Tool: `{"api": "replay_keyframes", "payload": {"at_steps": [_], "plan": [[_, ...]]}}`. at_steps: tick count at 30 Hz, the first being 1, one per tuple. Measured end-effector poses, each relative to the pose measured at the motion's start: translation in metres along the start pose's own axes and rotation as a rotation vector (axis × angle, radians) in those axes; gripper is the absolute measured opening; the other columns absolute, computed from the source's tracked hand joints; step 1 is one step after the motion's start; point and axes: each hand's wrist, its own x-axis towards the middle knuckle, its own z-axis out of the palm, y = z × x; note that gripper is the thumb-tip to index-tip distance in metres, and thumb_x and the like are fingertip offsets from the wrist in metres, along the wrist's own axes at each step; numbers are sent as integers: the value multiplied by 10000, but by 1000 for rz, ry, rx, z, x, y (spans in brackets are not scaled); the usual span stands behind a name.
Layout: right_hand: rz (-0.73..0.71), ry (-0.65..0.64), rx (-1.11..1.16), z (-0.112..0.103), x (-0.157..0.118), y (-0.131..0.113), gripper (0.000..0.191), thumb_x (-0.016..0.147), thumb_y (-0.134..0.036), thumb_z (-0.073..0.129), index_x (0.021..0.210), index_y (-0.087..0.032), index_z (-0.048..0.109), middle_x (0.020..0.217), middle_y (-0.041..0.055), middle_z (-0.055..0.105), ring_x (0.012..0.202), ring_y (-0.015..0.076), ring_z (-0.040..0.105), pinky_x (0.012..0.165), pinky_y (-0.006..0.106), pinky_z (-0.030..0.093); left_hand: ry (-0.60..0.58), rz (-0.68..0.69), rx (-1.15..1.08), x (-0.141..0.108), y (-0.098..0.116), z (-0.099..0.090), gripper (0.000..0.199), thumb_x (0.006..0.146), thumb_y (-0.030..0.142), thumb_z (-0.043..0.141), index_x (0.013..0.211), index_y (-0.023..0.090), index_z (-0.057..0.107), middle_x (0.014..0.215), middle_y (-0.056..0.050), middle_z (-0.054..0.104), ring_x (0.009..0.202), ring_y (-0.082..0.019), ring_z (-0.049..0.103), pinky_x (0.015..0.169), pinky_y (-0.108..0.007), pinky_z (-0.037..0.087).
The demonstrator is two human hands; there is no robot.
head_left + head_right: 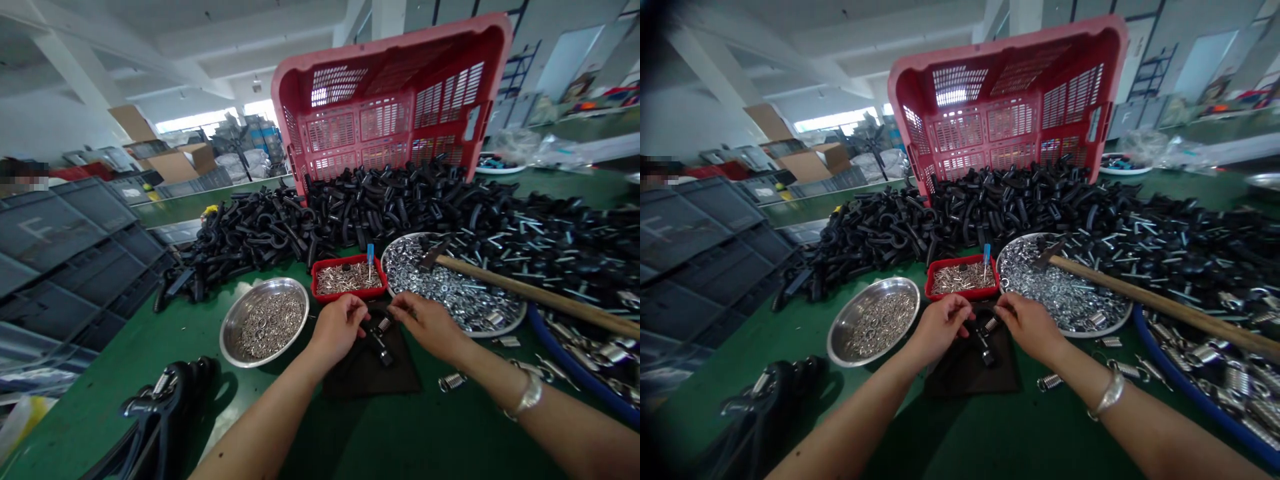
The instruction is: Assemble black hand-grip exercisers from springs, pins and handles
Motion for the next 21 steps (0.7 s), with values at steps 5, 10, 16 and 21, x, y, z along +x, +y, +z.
{"api": "replay_keyframes", "payload": {"at_steps": [5,10,16,21], "plan": [[-68,39,-106,3,3,2,177,811,-325,464,745,-208,581,742,23,618,715,162,575,638,277,426,72,88,281,1,-1,-1,216,764,409,536,767,205,608,735,18,636,675,-133,576,596,-225,396],[-65,85,-96,6,3,3,175,820,-310,459,744,-202,574,714,18,620,661,149,572,601,262,420,64,34,340,2,-5,0,216,775,419,523,801,227,620,751,27,648,682,-137,573,592,-224,383],[-39,108,-108,10,4,3,169,822,-317,468,782,-208,591,752,20,629,710,158,576,632,267,420,66,11,430,2,-4,0,189,761,416,549,797,251,633,778,40,666,705,-147,583,584,-231,360],[-57,84,-159,9,4,3,155,828,-289,452,764,-206,567,739,19,622,695,154,573,623,258,413,88,-17,440,2,-3,2,192,758,430,554,799,258,631,781,51,666,706,-140,588,576,-223,363]]}}
